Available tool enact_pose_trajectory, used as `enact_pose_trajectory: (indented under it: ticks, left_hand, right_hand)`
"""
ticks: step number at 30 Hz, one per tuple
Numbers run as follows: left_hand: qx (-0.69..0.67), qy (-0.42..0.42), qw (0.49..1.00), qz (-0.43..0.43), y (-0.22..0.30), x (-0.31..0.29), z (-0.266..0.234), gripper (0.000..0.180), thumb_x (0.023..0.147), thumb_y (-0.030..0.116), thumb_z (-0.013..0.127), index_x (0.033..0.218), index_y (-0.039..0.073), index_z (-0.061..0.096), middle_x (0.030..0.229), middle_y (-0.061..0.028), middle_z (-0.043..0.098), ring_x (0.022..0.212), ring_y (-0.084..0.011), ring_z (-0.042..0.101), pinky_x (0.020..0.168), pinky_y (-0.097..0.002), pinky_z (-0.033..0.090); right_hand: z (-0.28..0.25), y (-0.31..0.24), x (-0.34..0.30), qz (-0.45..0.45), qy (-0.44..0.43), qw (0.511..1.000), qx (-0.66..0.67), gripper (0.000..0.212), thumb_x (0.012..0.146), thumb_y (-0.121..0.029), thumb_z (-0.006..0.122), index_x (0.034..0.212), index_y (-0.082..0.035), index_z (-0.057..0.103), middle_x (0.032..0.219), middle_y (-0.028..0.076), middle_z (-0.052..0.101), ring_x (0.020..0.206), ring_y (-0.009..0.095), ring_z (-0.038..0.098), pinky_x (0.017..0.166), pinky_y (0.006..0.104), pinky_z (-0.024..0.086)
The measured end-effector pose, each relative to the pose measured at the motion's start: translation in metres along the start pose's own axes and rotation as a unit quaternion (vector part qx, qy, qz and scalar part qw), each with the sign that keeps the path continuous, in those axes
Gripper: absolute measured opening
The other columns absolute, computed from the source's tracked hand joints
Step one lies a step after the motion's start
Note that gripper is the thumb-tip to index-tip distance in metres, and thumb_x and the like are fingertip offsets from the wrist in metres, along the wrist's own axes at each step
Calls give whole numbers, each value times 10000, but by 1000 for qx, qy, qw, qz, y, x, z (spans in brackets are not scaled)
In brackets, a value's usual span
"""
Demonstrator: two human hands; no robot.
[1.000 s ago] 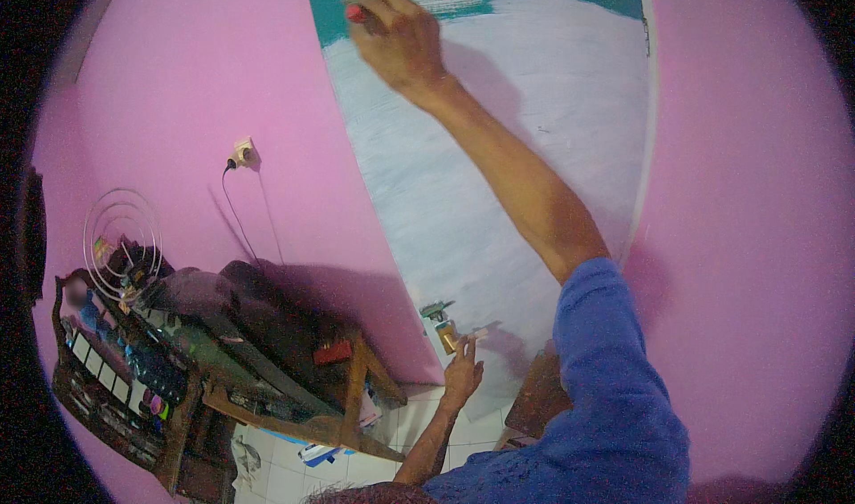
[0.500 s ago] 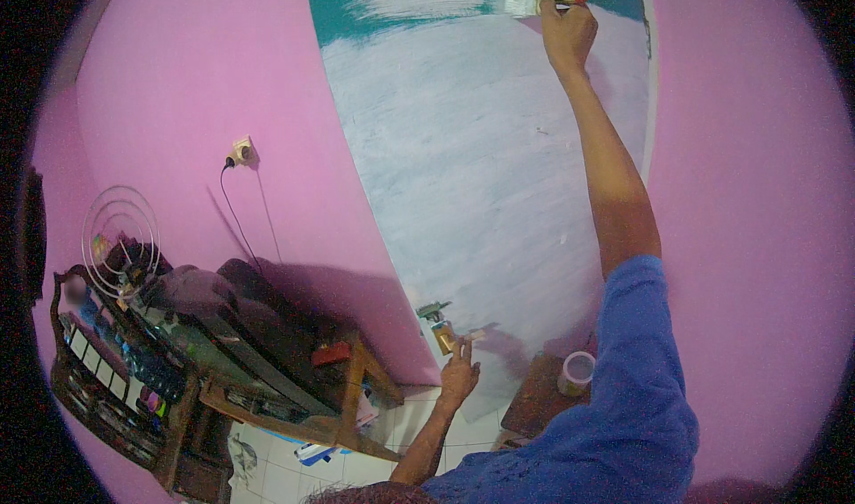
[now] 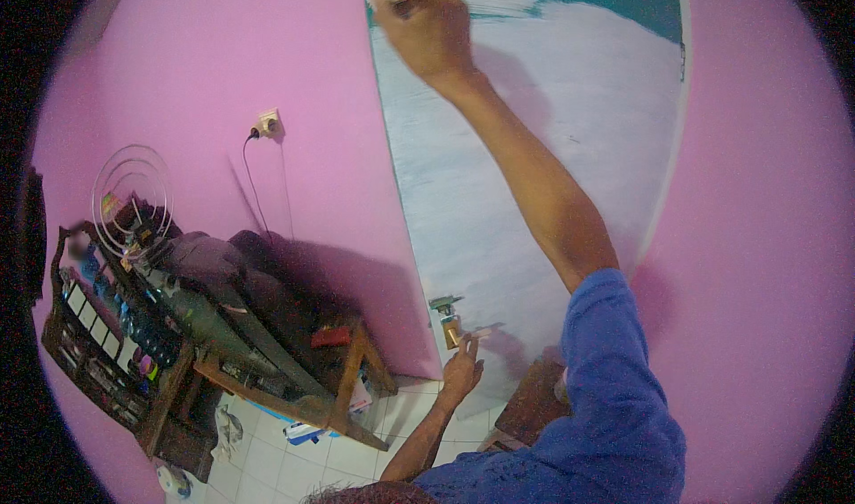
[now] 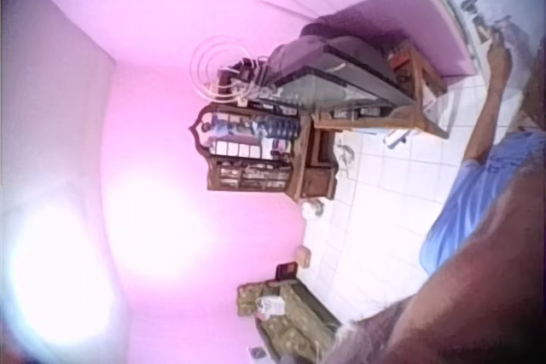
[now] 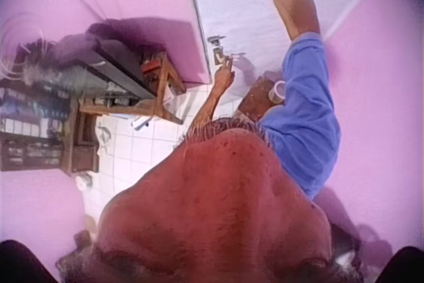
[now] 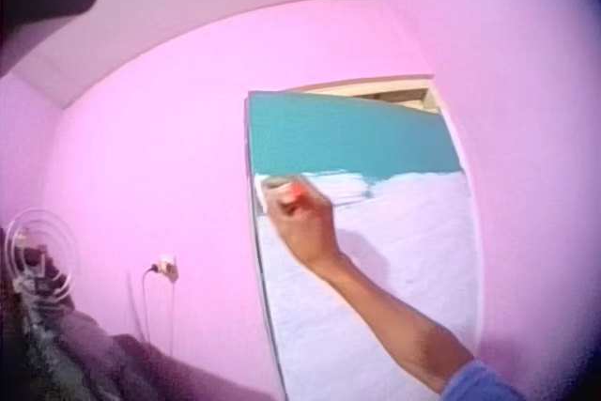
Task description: The person paints a door with green paint using a brush. They repeatedly dip the brush into a container on a small stool and apply paint to the upper section of the door in horizontal strokes.
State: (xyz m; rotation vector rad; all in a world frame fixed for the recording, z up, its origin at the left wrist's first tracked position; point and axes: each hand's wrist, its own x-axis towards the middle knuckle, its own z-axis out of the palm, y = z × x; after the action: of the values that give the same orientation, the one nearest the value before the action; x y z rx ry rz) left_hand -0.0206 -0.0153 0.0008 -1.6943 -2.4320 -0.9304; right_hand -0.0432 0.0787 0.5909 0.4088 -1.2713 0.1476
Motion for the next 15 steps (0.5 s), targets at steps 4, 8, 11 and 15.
enact_pose_trajectory:
  ticks: [4, 8, 11, 15]
  left_hand:
    - [7, -8, 1000, -3, -2, 5, 6, 752, 901, 180, 714, 1537, 19, 347, 1548, -183, 385, 986, -386, 701, 790, -469, 607]
    - [10, -7, 1000, -8, 1, 5, 3, 754, 899, 187, 717, 1538, 25, 350, 1547, -169, 392, 988, -380, 703, 797, -469, 609]
    - [4, -16, 1000, -10, 1, 6, 3, 755, 901, 192, 715, 1539, 25, 348, 1544, -166, 399, 993, -379, 702, 808, -471, 608]
    - [4, -10, 1000, -2, 1, 5, 0, 764, 903, 197, 713, 1546, 24, 338, 1541, -168, 406, 996, -376, 702, 811, -471, 609]
  right_hand:
    - [-26, 35, 18, 97, 38, 994, 32, 177, 953, -152, 713, 970, 23, 726, 859, 72, 736, 711, 147, 679, 658, 286, 549]
    - [-22, 44, 34, 211, 31, 953, 213, 197, 951, -144, 708, 1010, 44, 712, 877, 88, 734, 690, 148, 696, 594, 273, 574]
    - [-14, 54, 34, 236, 22, 940, 244, 206, 947, -133, 705, 1035, 53, 696, 867, 103, 726, 663, 143, 694, 542, 269, 584]
    - [-20, 69, 37, 194, 63, 971, 123, 200, 951, -142, 709, 1016, 46, 693, 854, 97, 721, 636, 135, 682, 519, 263, 575]
